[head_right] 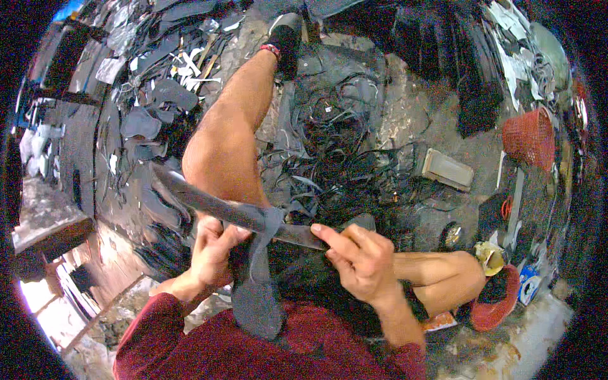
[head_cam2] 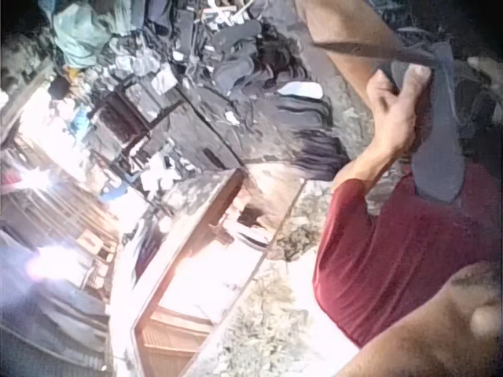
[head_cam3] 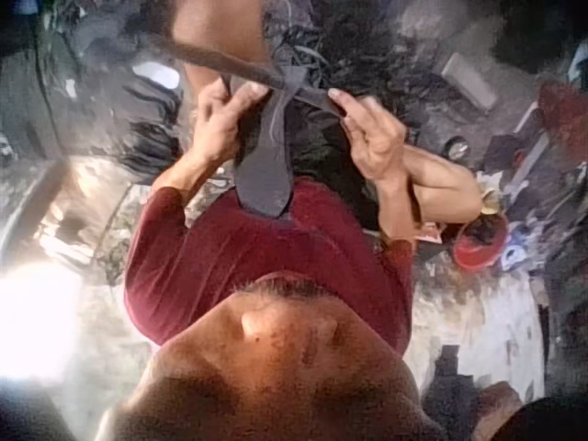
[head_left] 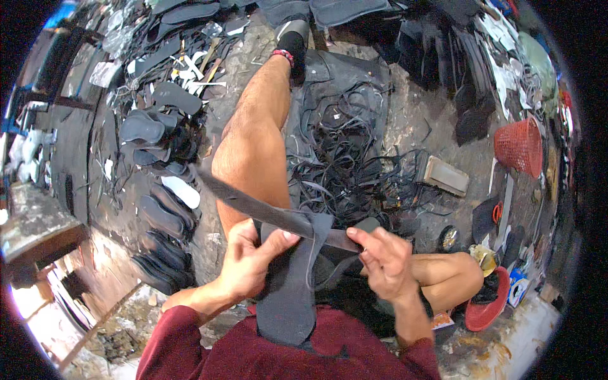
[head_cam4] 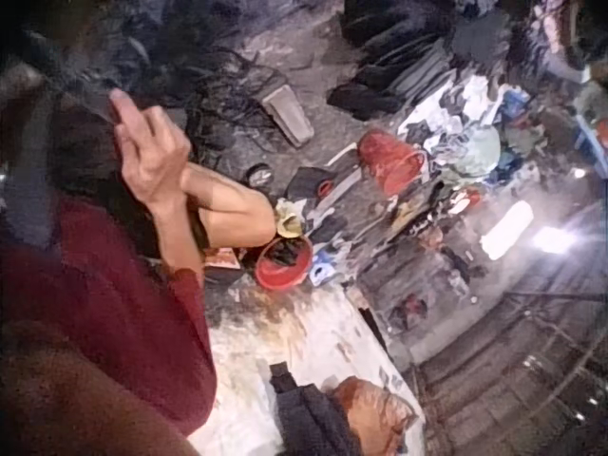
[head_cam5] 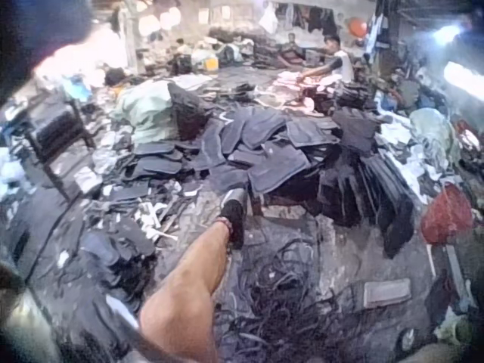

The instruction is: The person sits on the floor and uses a large knife to cut black rubber sheets into smaller pieces. They repeatedly pick up sheets, cut them, and place the cut pieces aside.

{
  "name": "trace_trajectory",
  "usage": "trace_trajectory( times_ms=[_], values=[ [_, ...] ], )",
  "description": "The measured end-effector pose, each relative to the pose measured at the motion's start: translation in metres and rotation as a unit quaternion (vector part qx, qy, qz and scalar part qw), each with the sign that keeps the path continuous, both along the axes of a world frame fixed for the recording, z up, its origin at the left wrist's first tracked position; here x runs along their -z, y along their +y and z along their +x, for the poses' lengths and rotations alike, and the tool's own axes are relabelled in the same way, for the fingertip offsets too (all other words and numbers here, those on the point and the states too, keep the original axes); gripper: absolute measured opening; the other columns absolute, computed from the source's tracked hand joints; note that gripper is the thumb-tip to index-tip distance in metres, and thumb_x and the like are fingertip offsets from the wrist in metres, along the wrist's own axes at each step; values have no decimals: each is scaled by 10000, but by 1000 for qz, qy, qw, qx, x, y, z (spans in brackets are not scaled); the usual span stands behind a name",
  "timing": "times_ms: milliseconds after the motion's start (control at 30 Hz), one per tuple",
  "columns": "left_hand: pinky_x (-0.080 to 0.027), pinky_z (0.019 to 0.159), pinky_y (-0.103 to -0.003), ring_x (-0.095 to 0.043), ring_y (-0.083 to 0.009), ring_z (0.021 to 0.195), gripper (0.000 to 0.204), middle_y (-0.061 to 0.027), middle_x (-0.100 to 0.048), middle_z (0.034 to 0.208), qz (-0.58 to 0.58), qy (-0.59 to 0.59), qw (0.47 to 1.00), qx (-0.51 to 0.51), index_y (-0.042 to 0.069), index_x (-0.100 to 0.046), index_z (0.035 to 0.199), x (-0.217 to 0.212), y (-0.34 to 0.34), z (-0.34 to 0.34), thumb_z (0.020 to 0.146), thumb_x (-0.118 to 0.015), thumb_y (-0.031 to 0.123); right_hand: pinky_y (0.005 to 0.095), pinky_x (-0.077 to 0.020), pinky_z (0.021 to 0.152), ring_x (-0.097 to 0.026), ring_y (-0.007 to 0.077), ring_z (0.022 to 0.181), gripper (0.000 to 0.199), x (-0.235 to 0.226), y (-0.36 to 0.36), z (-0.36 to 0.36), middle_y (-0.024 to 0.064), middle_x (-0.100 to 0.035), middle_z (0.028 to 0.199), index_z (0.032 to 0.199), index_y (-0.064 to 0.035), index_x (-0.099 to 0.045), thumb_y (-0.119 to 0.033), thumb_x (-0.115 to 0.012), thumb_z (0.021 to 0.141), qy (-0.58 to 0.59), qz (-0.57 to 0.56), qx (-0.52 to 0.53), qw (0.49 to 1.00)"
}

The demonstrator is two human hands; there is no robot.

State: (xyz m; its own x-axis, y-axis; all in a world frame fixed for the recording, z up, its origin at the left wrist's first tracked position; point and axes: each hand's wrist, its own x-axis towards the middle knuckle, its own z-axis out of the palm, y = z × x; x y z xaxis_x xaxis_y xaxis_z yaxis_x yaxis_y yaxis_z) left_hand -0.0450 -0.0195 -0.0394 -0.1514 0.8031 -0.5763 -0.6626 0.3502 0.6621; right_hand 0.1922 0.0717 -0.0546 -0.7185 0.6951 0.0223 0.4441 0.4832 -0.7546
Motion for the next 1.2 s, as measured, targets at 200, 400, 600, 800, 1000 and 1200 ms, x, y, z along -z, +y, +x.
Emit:
trace_trajectory(
  times_ms=[200,400,600,800,1000,1200],
  values=[
    [-516,781,-267,-635,-96,857,148,-30,-712,961,-9,104,990,97,12,-705,1027,-3,12,2,901,-715,88,371,-447,509,-566,260,546,404,-40,65,-28,84,-571,669,1243,-104,-658,-116,-634,840,-41,-23,-152,987],
    [-523,800,-291,-625,-121,944,432,-71,-689,1095,22,155,956,248,41,-604,1276,1,12,2,929,-690,283,368,-555,690,-700,292,805,426,-50,90,-55,137,-697,901,1271,-152,-647,-71,-610,854,-75,-104,-246,961],
    [-435,1026,-502,-505,-248,1261,611,-139,-583,1315,195,-203,931,232,68,-327,1481,9,15,-12,950,-526,295,283,-511,780,-626,142,855,365,-59,39,11,101,-677,1059,1316,2,-559,-139,-534,980,159,-257,108,947],
    [-529,878,-392,-663,-184,919,318,-25,-649,1087,106,-22,982,-157,84,-563,1165,-28,85,92,916,-694,232,292,-518,791,-636,169,927,390,-15,-34,-17,209,-522,1414,1338,43,-513,-171,-482,1015,341,-69,323,880],
    [-522,901,-365,-664,-181,972,247,-30,-696,1045,64,-124,981,-133,85,-635,1097,-23,87,96,905,-704,225,415,-480,686,-592,317,725,392,44,-101,54,161,-620,862,1343,13,-540,-150,-500,989,95,124,334,930],
    [-510,640,-355,-633,-192,817,228,-5,-660,870,-47,-25,993,-101,150,-634,923,14,55,100,819,-686,346,376,-517,674,-655,323,768,312,5,-98,77,163,-660,904,1248,-87,-641,-202,-542,975,50,21,282,958]
  ],
)
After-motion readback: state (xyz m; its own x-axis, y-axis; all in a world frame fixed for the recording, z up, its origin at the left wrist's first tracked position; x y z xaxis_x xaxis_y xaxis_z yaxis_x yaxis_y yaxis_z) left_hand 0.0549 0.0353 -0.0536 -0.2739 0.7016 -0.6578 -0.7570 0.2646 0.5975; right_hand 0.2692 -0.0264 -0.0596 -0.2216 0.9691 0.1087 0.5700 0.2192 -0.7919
